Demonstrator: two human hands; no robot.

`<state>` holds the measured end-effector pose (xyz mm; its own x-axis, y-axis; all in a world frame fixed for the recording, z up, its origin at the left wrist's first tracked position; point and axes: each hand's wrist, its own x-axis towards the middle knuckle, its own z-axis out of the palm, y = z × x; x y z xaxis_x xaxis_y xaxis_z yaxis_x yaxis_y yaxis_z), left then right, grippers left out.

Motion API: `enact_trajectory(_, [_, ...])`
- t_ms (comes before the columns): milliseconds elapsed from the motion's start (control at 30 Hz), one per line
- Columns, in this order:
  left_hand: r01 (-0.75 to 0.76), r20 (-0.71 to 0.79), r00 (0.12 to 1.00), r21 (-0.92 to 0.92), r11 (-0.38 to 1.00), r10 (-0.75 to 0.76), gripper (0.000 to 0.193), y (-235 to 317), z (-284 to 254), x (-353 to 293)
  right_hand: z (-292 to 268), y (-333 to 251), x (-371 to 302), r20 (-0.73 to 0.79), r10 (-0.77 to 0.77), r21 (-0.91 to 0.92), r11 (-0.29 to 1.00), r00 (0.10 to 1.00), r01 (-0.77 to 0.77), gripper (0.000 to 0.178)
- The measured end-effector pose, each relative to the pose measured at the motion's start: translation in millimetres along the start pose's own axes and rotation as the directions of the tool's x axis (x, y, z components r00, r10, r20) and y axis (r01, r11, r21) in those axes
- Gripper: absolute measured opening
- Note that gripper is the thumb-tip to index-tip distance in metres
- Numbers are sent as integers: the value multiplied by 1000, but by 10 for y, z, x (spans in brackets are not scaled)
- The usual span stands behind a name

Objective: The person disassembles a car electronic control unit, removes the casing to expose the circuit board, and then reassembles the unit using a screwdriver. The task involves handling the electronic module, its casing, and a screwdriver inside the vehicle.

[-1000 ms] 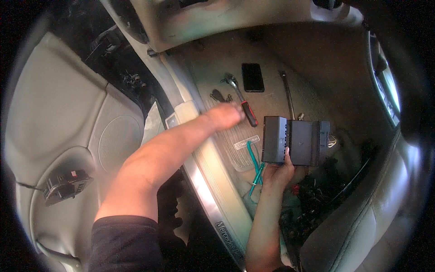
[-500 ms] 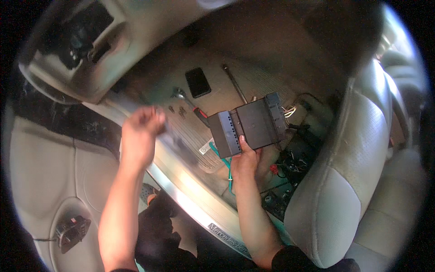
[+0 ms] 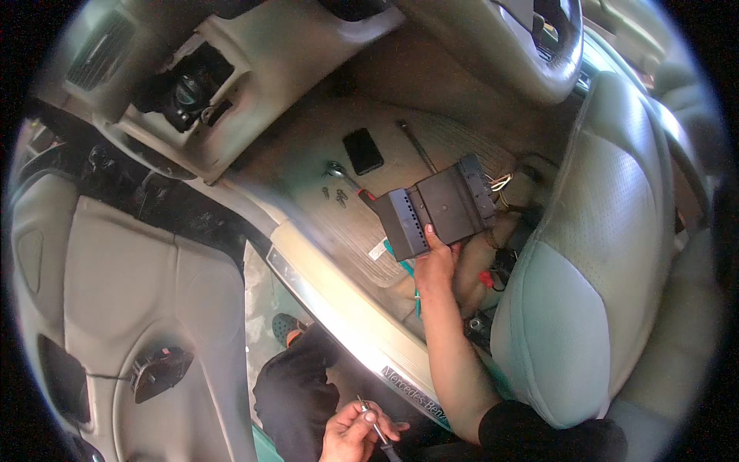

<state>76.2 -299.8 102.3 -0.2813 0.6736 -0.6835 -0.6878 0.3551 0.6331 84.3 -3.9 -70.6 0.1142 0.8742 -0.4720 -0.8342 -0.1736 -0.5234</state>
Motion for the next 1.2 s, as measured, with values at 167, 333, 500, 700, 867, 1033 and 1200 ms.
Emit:
enact_trajectory(167, [77,282,956,5,997,-75,26,-203,-13,-277,-63,-7,18,46,35,47,998,998,-37,59])
enact_trajectory(333, [-98,573,820,161,982,-12,64,-154,-20,-275,-105,74,68,51,45,22,999,998,-46,54])
enact_trajectory(500, [-113,423,904,371,922,-59,59,-6,27,-54,-48,-6,-6,117,39,64,997,992,-47,50])
enact_trajectory(700, [-315,353,929,585,747,115,52,442,302,775,-72,-3,6,166,37,106,993,985,-55,48])
enact_trajectory(867, [-246,238,961,504,828,141,41,508,555,1363,-144,42,67,101,62,67,995,993,-69,47])
enact_trajectory(1033, [-180,197,976,507,843,90,39,530,697,1493,-44,-25,-44,12,49,-43,998,999,-49,44])
enact_trajectory(1200, [-188,183,978,593,783,96,37,699,965,1670,-147,-27,74,96,-24,-145,989,995,38,53])
